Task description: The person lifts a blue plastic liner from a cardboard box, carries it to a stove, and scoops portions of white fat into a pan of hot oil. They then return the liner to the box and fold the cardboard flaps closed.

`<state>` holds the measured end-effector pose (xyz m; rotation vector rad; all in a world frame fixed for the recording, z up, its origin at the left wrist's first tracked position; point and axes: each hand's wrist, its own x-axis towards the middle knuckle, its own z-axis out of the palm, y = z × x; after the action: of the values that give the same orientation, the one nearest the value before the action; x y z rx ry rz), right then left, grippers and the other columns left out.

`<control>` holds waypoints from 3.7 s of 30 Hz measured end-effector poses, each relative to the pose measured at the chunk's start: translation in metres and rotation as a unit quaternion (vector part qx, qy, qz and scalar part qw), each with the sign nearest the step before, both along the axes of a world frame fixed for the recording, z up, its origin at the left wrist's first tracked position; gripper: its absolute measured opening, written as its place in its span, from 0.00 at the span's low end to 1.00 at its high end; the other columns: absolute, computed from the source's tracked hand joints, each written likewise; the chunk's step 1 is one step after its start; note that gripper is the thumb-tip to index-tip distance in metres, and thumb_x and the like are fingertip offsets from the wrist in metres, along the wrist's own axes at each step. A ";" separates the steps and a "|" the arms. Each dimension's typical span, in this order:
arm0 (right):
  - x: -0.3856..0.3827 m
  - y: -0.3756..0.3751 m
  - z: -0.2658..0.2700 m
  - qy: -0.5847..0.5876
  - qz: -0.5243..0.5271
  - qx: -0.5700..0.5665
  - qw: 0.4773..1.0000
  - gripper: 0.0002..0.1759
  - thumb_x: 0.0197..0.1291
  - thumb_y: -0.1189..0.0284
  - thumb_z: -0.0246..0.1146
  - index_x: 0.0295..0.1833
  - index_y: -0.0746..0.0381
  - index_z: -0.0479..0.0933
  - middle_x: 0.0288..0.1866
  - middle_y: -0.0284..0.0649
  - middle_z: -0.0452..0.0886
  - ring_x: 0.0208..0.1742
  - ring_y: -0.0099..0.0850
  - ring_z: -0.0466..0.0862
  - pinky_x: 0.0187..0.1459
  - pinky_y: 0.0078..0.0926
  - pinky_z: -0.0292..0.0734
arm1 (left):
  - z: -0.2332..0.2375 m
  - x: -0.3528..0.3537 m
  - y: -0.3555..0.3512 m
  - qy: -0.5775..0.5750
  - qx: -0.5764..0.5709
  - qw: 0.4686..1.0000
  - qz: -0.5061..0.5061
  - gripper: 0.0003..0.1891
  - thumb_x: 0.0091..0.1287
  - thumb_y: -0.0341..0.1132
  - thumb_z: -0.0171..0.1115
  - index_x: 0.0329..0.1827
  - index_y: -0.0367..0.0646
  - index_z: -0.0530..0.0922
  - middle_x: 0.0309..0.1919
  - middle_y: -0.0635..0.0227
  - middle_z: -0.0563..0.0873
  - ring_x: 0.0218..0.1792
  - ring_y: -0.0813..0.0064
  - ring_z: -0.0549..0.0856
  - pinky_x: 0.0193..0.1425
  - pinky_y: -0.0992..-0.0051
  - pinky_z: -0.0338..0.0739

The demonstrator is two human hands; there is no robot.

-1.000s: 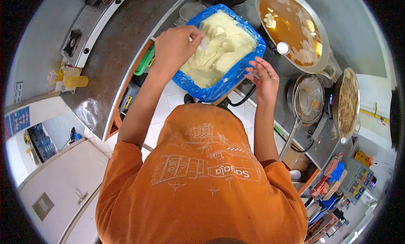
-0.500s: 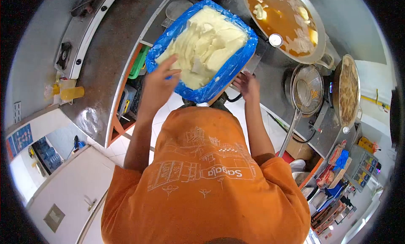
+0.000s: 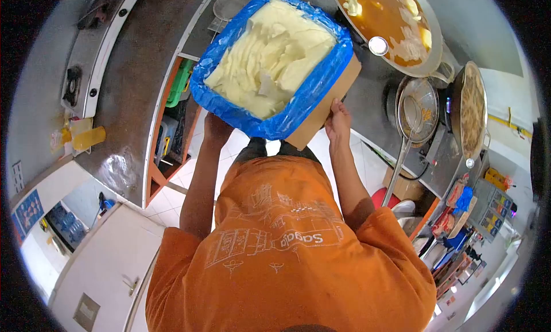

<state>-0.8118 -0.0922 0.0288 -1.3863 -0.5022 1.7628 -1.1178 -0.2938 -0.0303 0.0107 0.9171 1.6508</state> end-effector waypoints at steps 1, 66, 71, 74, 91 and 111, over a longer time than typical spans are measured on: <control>0.001 -0.003 0.008 -0.002 -0.012 0.007 1.000 0.11 0.77 0.68 0.59 0.50 0.66 0.80 0.39 0.38 0.86 0.40 0.26 0.84 0.40 0.27 0.81 | -0.005 0.002 0.000 0.070 0.028 0.997 0.002 0.24 0.82 0.46 0.42 0.75 0.46 0.68 0.69 0.60 0.78 0.68 0.59 0.77 0.71 0.50 0.74; -0.058 -0.076 0.172 -0.112 0.162 0.139 0.971 0.40 0.54 0.87 0.56 0.77 0.64 0.63 0.64 0.43 0.76 0.61 0.35 0.80 0.62 0.33 0.76 | 0.150 -0.108 0.023 0.446 0.000 0.874 -0.193 0.25 0.79 0.42 0.60 0.72 0.36 0.74 0.67 0.64 0.81 0.66 0.72 0.78 0.73 0.70 0.68; -0.080 -0.080 0.164 -0.199 0.242 0.242 0.919 0.40 0.70 0.70 0.63 0.82 0.67 0.54 0.74 0.56 0.71 0.71 0.47 0.76 0.69 0.37 0.71 | 0.203 -0.107 0.035 0.599 0.118 0.698 -0.374 0.32 0.72 0.40 0.66 0.79 0.49 0.69 0.82 0.56 0.61 0.84 0.59 0.55 0.84 0.63 0.49; -0.077 -0.075 0.142 -0.412 0.345 0.393 0.746 0.39 0.69 0.63 0.66 0.81 0.60 0.61 0.79 0.67 0.58 0.77 0.62 0.62 0.75 0.48 0.59 | 0.198 -0.102 0.039 0.662 0.091 0.629 -0.396 0.26 0.71 0.42 0.67 0.73 0.55 0.78 0.81 0.56 0.61 0.81 0.55 0.57 0.83 0.62 0.53; -0.092 0.042 0.049 -0.186 0.000 0.288 0.939 0.50 0.51 0.67 0.82 0.74 0.73 0.62 0.63 0.53 0.79 0.57 0.37 0.83 0.59 0.32 0.80 | 0.106 -0.074 -0.041 0.214 -0.034 0.975 0.053 0.32 0.79 0.51 0.46 0.78 0.38 0.65 0.75 0.54 0.69 0.77 0.62 0.66 0.80 0.59 0.60; -0.086 0.074 0.018 -0.133 -0.118 0.260 0.949 0.17 0.61 0.67 0.75 0.48 0.64 0.78 0.44 0.37 0.83 0.45 0.27 0.80 0.51 0.28 0.75 | 0.048 0.100 -0.083 0.442 -0.058 0.865 -0.231 0.24 0.73 0.45 0.60 0.64 0.38 0.74 0.59 0.62 0.79 0.60 0.67 0.77 0.66 0.65 0.71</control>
<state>-0.8973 -0.0183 0.0470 -1.2414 -0.8401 1.1447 -1.0177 -0.3766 0.0176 0.9040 1.5479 1.0952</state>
